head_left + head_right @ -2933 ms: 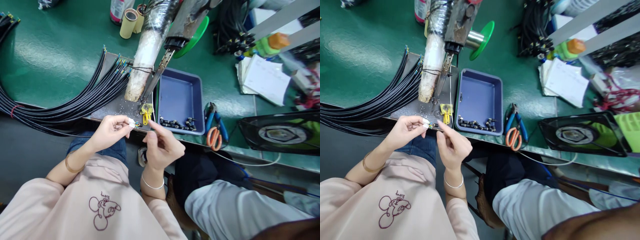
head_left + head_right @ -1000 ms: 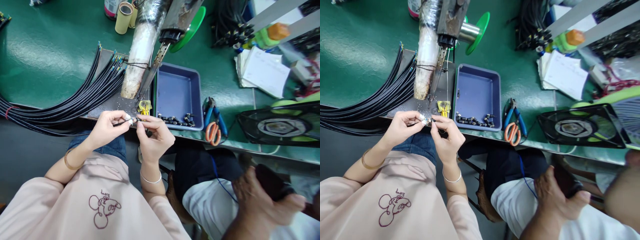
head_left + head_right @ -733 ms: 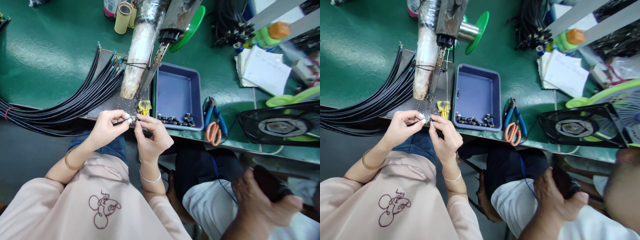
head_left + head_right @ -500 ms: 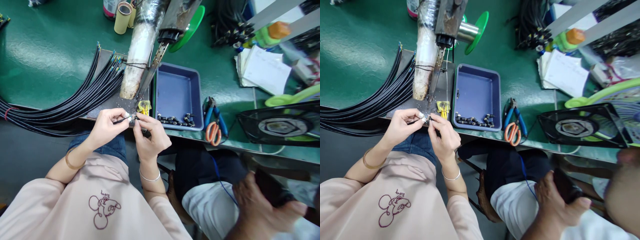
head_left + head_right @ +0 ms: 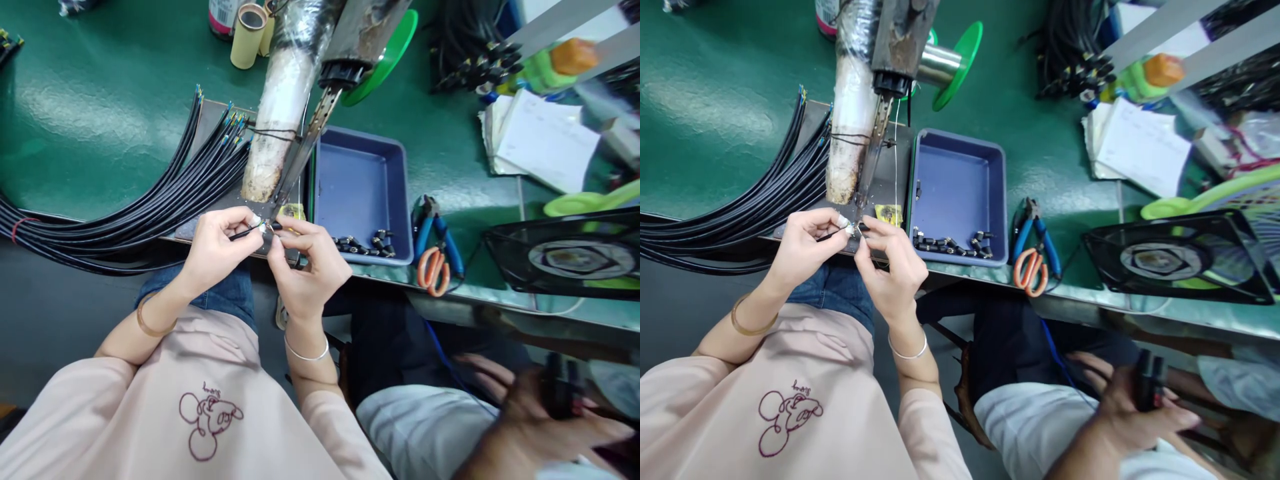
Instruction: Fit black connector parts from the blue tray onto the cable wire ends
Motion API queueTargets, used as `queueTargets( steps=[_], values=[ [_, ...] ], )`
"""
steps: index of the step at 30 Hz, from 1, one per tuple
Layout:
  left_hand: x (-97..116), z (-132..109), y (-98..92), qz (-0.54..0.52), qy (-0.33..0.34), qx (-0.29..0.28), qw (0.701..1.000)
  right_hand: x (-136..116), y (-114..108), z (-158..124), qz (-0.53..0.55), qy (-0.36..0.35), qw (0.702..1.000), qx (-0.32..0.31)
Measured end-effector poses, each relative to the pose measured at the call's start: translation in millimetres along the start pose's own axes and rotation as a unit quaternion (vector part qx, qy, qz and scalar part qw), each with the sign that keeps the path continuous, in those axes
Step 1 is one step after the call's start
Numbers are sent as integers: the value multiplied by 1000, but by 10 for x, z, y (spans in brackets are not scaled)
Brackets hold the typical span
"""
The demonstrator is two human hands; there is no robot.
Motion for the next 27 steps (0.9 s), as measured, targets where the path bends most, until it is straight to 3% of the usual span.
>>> queueTargets(
  steps=[11, 20, 27],
  values=[
    [67, -3, 3, -8, 12, 7, 1000, -67, -33, 87, -25, -4, 1000, -10],
    [-27, 20, -39, -38, -32, -20, 999, -47, -54, 51, -36, -37, 998, -46],
    [-12, -23, -24, -3, -17, -33, 999, -51, -73, 7, -18, -27, 999, -16]
  ],
)
Point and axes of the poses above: each hand's wrist, its own z-axis towards the middle knuckle, its own y-axis out of the palm, x = y × z, the point moved 2 cm from there along z, towards the middle knuckle, and after that the axes turned 3 degrees about -y, right-handed, at the moved point
